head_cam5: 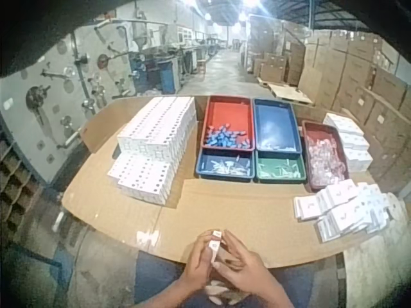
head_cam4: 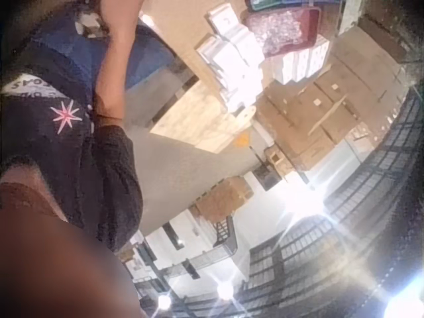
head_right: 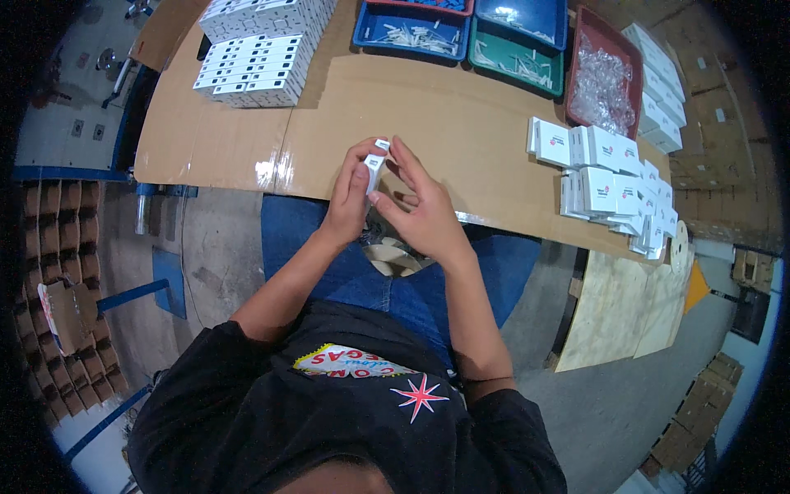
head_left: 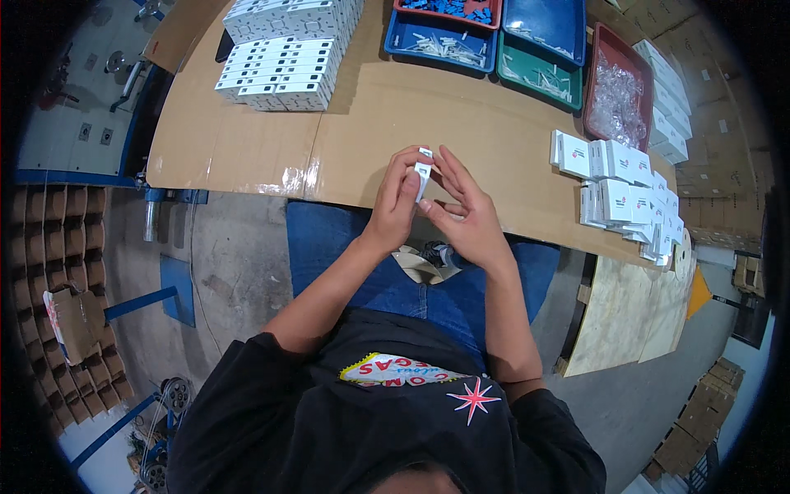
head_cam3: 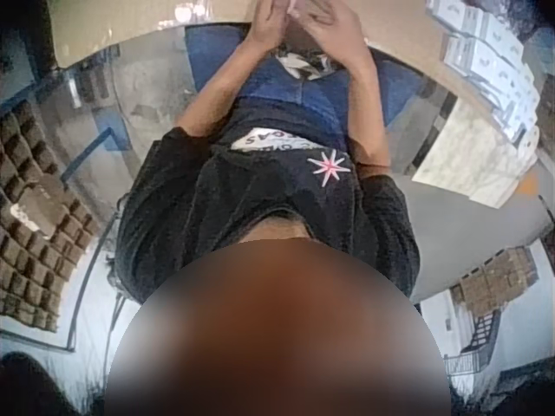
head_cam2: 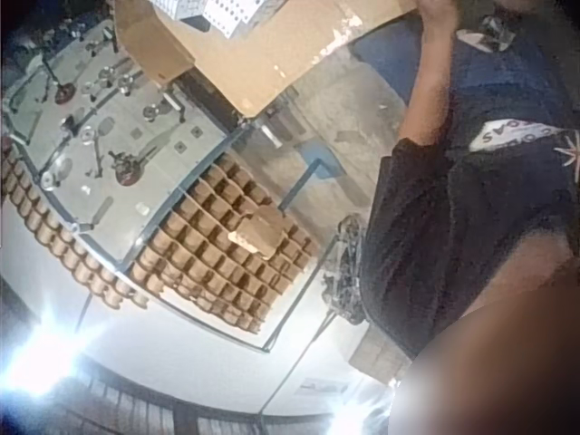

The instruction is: Assembling a small white electronic hub by placing internal components and snapping the casing together.

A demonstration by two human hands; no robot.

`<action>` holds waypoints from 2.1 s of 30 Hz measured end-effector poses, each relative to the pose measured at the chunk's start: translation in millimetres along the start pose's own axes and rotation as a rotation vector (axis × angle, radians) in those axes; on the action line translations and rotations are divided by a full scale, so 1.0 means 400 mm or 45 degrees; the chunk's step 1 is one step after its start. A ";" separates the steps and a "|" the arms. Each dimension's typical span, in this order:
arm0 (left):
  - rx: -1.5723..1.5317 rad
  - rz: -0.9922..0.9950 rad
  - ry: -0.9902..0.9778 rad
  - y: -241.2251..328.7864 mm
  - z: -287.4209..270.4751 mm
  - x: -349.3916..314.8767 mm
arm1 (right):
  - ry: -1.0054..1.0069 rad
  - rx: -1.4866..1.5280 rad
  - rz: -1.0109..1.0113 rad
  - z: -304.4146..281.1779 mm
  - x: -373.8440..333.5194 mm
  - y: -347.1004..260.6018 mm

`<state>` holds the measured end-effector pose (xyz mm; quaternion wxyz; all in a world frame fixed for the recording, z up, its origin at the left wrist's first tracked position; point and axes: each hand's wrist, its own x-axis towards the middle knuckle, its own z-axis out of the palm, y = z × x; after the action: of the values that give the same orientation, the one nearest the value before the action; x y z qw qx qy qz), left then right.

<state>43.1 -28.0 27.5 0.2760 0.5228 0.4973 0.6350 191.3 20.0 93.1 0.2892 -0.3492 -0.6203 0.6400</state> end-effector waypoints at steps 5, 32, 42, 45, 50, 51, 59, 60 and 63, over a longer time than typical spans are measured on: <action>-0.723 -0.844 0.055 -0.002 0.011 0.000 | -0.198 -0.614 -0.202 -0.034 -0.009 0.013; 0.132 0.029 -0.016 0.038 -0.022 0.022 | -0.032 0.655 0.306 0.039 -0.003 0.060; 0.048 -0.022 -0.062 0.033 -0.018 0.011 | -0.177 0.718 0.519 0.020 -0.003 0.031; 0.084 -0.013 -0.096 0.035 -0.019 0.011 | -0.160 0.728 0.533 0.017 -0.002 0.048; 0.264 0.000 -0.165 0.031 -0.019 0.010 | -0.155 0.693 0.556 0.022 -0.007 0.050; 0.264 0.000 -0.166 0.028 -0.019 0.011 | -0.168 0.682 0.547 0.023 -0.007 0.056; 0.363 0.151 -0.138 0.013 -0.025 0.003 | -0.191 0.512 0.428 0.035 0.002 0.086; 0.365 0.153 -0.138 0.013 -0.026 0.003 | -0.203 0.510 0.428 0.035 0.003 0.087; 0.363 0.176 -0.140 0.014 -0.022 0.003 | -0.202 0.374 0.368 0.029 0.002 0.093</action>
<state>35.4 -31.9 33.5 0.1813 0.6235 0.5294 0.5459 183.7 11.5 55.8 0.1924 -0.3370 -0.4848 0.7838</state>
